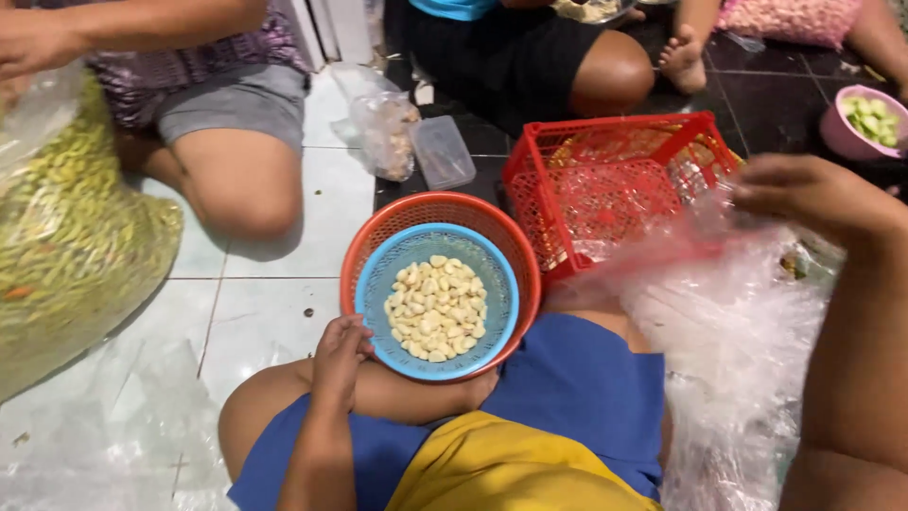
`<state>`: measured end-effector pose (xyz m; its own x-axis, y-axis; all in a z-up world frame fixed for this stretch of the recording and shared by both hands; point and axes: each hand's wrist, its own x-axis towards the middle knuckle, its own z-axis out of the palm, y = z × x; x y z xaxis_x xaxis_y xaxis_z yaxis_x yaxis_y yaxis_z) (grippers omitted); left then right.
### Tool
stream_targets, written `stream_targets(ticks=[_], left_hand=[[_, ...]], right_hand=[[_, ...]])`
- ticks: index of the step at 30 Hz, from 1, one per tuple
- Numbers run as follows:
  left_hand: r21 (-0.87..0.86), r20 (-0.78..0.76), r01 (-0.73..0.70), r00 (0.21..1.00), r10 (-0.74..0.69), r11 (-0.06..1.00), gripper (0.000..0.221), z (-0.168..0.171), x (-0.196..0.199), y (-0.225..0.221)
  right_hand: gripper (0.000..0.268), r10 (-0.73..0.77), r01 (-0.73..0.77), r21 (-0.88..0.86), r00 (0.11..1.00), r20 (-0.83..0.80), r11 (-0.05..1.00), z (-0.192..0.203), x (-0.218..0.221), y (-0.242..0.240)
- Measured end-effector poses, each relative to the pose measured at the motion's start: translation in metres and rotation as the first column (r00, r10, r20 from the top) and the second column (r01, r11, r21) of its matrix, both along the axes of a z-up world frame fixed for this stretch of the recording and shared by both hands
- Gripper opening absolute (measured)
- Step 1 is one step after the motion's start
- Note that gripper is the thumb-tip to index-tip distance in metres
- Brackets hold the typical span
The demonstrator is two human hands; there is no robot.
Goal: The person sits on the floor and packs white garlic cloves and green beans into small plastic bags. They scoop the items from blue and orange baskets, fill the bags, and place them into a red crate. Other people are also sitting on the floor performing similar tasks.
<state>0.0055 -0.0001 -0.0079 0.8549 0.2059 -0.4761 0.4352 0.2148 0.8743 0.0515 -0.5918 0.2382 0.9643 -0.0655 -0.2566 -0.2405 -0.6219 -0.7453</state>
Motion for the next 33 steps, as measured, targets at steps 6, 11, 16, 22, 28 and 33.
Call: stream_targets(ticks=[6,11,16,22,28,33], left_hand=[[0.068,-0.025,0.079,0.997,-0.077,0.995,0.026,0.010,0.002,-0.010],[0.216,-0.074,0.107,0.993,-0.093,0.971,0.027,0.019,0.006,-0.023],[0.207,-0.046,0.041,0.998,-0.032,0.977,0.025,0.008,0.010,-0.024],[0.193,-0.054,0.002,0.999,0.009,0.981,0.027,0.004,0.009,-0.020],[0.282,-0.068,0.076,0.996,-0.059,0.956,0.027,0.007,0.012,-0.027],[0.310,-0.045,0.075,0.997,-0.064,0.948,0.026,-0.010,0.012,-0.025]], right_hand=[[0.033,-0.483,0.420,-0.320,0.863,-0.148,0.849,-0.200,-0.092,-0.295],[0.085,-0.327,0.217,-0.808,0.945,0.032,0.548,-0.095,-0.018,-0.151],[0.037,-0.062,-0.047,-0.595,0.985,-0.162,0.802,-0.172,0.082,-0.003],[0.030,-0.266,0.061,-0.339,0.753,-0.602,0.939,-0.226,0.105,0.117],[0.029,-0.359,0.196,-0.304,0.598,-0.716,0.932,-0.279,0.125,0.089],[0.013,-0.580,0.769,-0.008,0.475,-0.661,0.639,-0.166,0.070,0.139]])
